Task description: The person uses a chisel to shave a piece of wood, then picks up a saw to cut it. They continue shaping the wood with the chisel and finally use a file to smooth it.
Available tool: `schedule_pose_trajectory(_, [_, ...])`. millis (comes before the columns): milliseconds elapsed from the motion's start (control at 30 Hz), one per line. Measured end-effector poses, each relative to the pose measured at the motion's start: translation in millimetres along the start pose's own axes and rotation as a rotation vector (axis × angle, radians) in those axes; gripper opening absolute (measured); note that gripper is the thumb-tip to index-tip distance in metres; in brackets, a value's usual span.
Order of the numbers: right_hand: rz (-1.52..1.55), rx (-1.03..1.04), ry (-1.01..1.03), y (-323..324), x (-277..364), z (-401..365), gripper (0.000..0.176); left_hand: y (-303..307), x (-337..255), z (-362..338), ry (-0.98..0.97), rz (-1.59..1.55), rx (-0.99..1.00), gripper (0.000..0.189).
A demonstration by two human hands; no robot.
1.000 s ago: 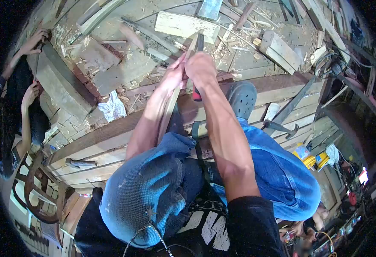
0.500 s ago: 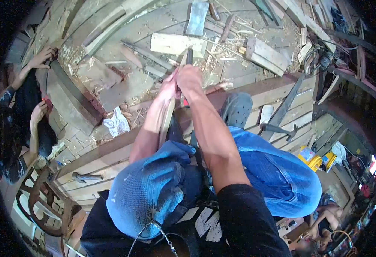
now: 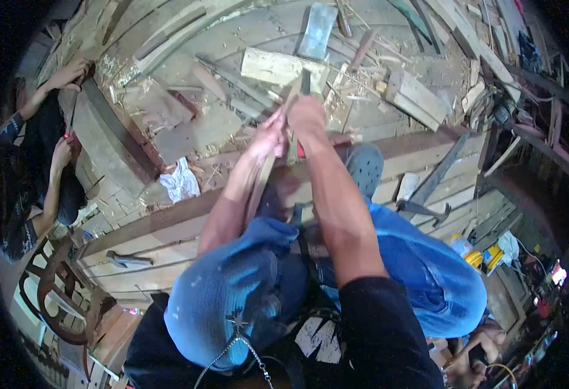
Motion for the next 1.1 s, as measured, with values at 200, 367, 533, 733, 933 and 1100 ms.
schedule_pose_trajectory(200, [0.143, 0.057, -0.15, 29.2, -5.5, -29.3, 0.042, -3.9, -6.7, -4.4, 0.066, -0.033, -0.029, 0.051])
schedule_pose_trajectory(367, [0.127, 0.064, -0.113, 35.2, -0.4, -37.1, 0.049, -4.6, -7.2, -4.3, 0.084, -0.039, -0.033, 0.05])
schedule_pose_trajectory(533, [0.067, 0.107, 0.01, 34.8, 5.0, -30.0, 0.052, -5.2, -7.2, -4.9, 0.087, -0.043, -0.039, 0.049])
schedule_pose_trajectory(733, [0.0, 0.091, 0.022, 50.6, 14.1, -34.3, 0.045, -4.5, -8.0, -4.9, 0.073, -0.035, -0.016, 0.05])
schedule_pose_trajectory(933, [0.161, 0.182, -0.075, 64.5, 24.9, -26.4, 0.042, -1.5, -2.3, 0.3, 0.075, 0.012, -0.016, 0.052])
schedule_pose_trajectory(1100, [0.108, 0.246, -0.024, 74.8, 29.8, -23.8, 0.034, -4.4, -8.1, -5.1, 0.071, 0.009, -0.018, 0.051])
Point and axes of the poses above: each hand's wrist, its own z-axis towards the middle knuckle, its own y-axis out of the back of the hand, x = y × z, the point moved 2 cm from there along z, towards the middle knuckle, and after that the axes turned 3 degrees about y, right-handed, at the moved point
